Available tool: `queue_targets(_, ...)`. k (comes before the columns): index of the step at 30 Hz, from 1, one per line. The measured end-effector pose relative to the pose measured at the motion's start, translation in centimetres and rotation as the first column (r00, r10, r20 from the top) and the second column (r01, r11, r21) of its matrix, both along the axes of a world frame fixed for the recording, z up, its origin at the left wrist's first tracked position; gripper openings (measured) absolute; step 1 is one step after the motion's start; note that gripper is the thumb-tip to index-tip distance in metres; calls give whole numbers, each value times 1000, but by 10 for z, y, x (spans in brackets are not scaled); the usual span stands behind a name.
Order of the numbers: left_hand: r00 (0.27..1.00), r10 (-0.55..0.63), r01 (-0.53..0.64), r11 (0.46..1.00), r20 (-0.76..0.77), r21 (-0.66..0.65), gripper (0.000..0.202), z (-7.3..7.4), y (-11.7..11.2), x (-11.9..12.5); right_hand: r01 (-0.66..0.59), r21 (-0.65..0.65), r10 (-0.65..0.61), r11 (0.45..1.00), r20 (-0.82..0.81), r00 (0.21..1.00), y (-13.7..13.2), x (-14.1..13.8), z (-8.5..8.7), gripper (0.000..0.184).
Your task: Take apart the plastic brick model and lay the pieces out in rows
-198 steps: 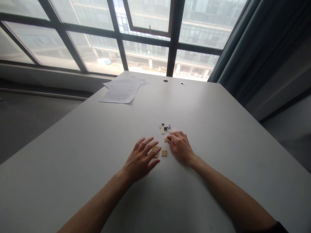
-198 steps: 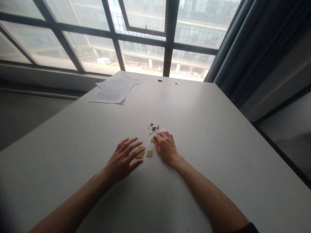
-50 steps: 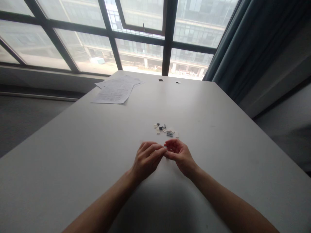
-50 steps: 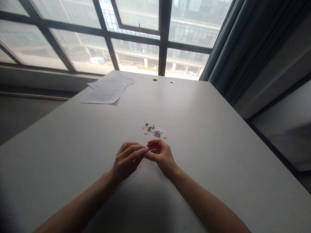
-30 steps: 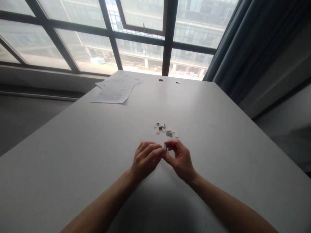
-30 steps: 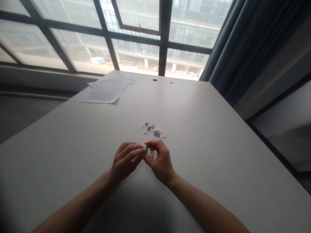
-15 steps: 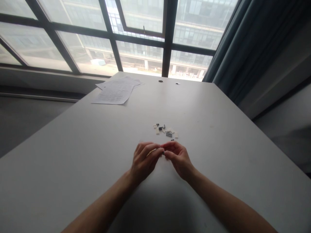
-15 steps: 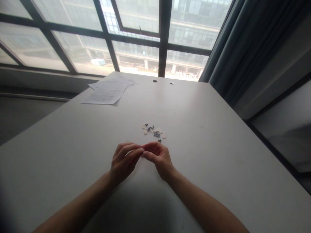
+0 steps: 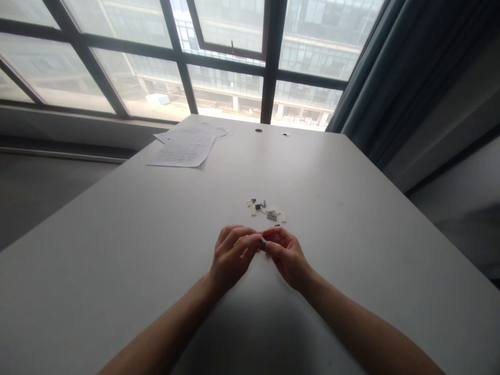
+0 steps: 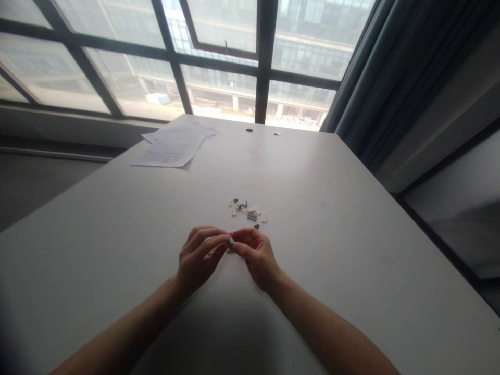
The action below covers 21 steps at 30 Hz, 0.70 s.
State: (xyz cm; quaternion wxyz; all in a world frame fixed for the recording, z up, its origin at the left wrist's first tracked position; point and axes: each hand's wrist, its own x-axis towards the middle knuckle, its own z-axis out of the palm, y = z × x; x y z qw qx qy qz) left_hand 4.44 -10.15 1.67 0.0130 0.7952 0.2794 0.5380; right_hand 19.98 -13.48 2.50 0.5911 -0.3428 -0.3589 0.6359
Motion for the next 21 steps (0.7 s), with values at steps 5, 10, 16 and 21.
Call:
queue_targets(5, 998, 69, -69, 997, -4, -29, 27, 0, 3, -3, 42, 280, -181, 959, 494, 850, 9, 29, 7, 25)
queue_targets(10, 956, 12, -5, 1000, -293, 28, 19, -4, 5, -3, -260, 394, -340, 882, 912, 229, 11, 66, 7, 36)
queue_targets(16, 887, -84, 74, 996, -454, -39, 21, -8, 4, 1, -433, 301, -297, 849, 952, 79, 4, 60, 0, 42)
queue_targets(21, 856, -139, 112, 990, -498, -84, 21, -7, 3, 0, -422, 324, -318, 847, 944, 85, 4, 55, -3, 43)
